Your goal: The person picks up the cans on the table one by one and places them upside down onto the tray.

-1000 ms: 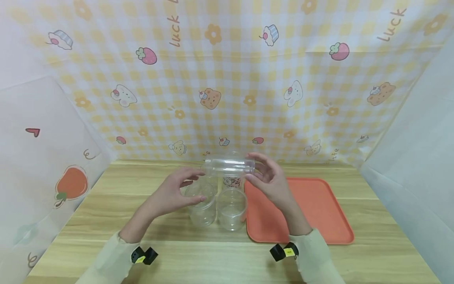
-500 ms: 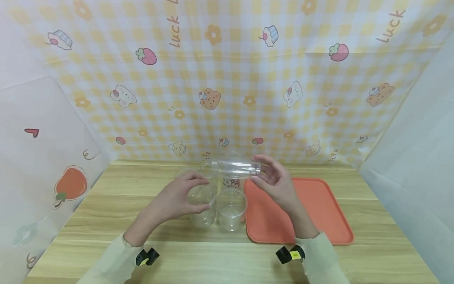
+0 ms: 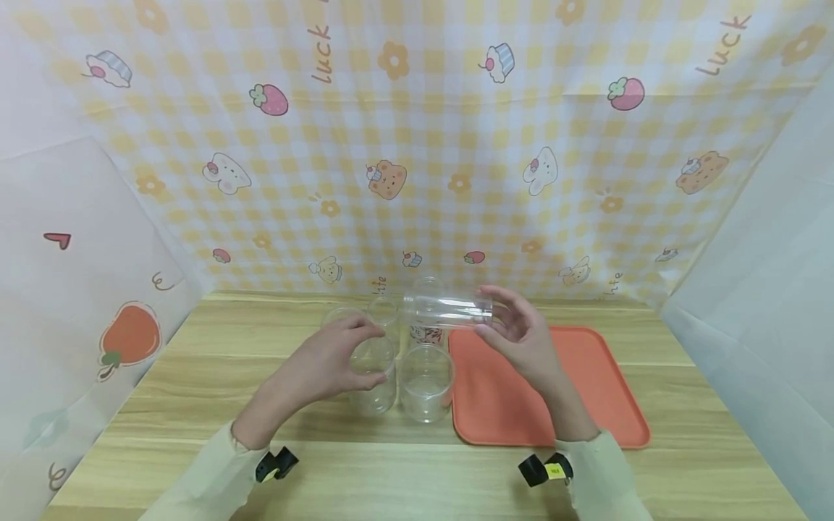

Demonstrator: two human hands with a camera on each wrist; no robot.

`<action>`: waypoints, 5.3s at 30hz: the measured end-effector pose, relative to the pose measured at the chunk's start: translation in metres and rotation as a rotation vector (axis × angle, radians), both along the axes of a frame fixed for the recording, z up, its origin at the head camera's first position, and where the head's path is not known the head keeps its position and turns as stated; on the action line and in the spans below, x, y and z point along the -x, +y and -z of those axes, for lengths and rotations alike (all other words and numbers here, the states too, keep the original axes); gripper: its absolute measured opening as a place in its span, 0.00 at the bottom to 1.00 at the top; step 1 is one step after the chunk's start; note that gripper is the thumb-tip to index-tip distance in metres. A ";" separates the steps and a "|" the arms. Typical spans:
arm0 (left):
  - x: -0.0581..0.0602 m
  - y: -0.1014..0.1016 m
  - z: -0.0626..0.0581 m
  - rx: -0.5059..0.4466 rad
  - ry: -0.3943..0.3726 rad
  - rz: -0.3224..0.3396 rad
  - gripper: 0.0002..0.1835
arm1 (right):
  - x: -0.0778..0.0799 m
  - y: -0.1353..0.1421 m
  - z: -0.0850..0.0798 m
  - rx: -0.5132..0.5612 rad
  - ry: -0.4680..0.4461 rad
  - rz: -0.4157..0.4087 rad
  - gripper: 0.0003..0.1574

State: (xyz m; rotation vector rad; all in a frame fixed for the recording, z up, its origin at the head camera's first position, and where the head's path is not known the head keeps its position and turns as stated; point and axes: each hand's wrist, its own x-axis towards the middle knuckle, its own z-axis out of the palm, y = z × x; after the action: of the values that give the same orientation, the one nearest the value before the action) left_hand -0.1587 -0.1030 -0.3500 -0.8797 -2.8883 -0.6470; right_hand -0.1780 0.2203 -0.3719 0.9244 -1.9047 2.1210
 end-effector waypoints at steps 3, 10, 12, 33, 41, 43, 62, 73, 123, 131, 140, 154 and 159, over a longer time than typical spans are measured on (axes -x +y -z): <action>0.000 0.001 -0.002 0.011 -0.008 0.002 0.37 | 0.000 0.003 0.001 0.001 0.013 -0.009 0.37; -0.002 0.003 -0.007 0.035 -0.020 0.004 0.37 | 0.002 0.008 0.003 0.003 0.044 -0.021 0.37; -0.002 0.003 -0.008 0.044 -0.022 0.001 0.37 | 0.002 0.009 0.003 0.004 0.051 -0.026 0.37; -0.003 0.004 -0.009 0.059 -0.043 -0.009 0.37 | -0.001 0.019 -0.004 -0.014 0.021 0.004 0.36; -0.004 0.005 -0.010 0.076 -0.032 -0.011 0.37 | -0.002 0.026 -0.005 -0.020 0.037 0.016 0.36; -0.003 0.005 -0.010 0.083 -0.028 -0.012 0.37 | -0.003 0.029 -0.005 -0.031 0.024 0.027 0.36; -0.005 0.006 -0.010 0.099 -0.013 -0.007 0.37 | -0.010 0.057 -0.010 -0.051 0.009 0.089 0.37; -0.008 0.006 -0.013 0.107 -0.021 -0.008 0.38 | -0.011 0.067 -0.011 -0.067 0.010 0.119 0.38; -0.007 0.005 -0.006 0.082 0.017 -0.017 0.36 | -0.012 0.097 -0.021 -0.207 0.049 0.131 0.40; -0.008 0.005 -0.006 0.078 0.013 -0.019 0.35 | -0.011 0.098 -0.025 -0.236 0.031 0.149 0.40; -0.008 0.005 -0.006 0.086 0.027 -0.019 0.36 | -0.009 0.098 -0.025 -0.228 0.074 0.135 0.41; -0.009 0.005 -0.005 0.087 0.034 -0.018 0.35 | -0.005 0.101 -0.041 -0.392 0.135 0.185 0.42; -0.009 0.004 -0.005 0.090 0.039 -0.011 0.35 | -0.004 0.102 -0.045 -0.476 0.151 0.212 0.42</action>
State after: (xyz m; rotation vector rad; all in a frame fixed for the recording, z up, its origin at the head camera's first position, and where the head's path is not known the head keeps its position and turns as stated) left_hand -0.1501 -0.0988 -0.3449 -0.8761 -2.9056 -0.4968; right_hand -0.1745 0.3223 -0.3268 0.8773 -2.3495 1.4638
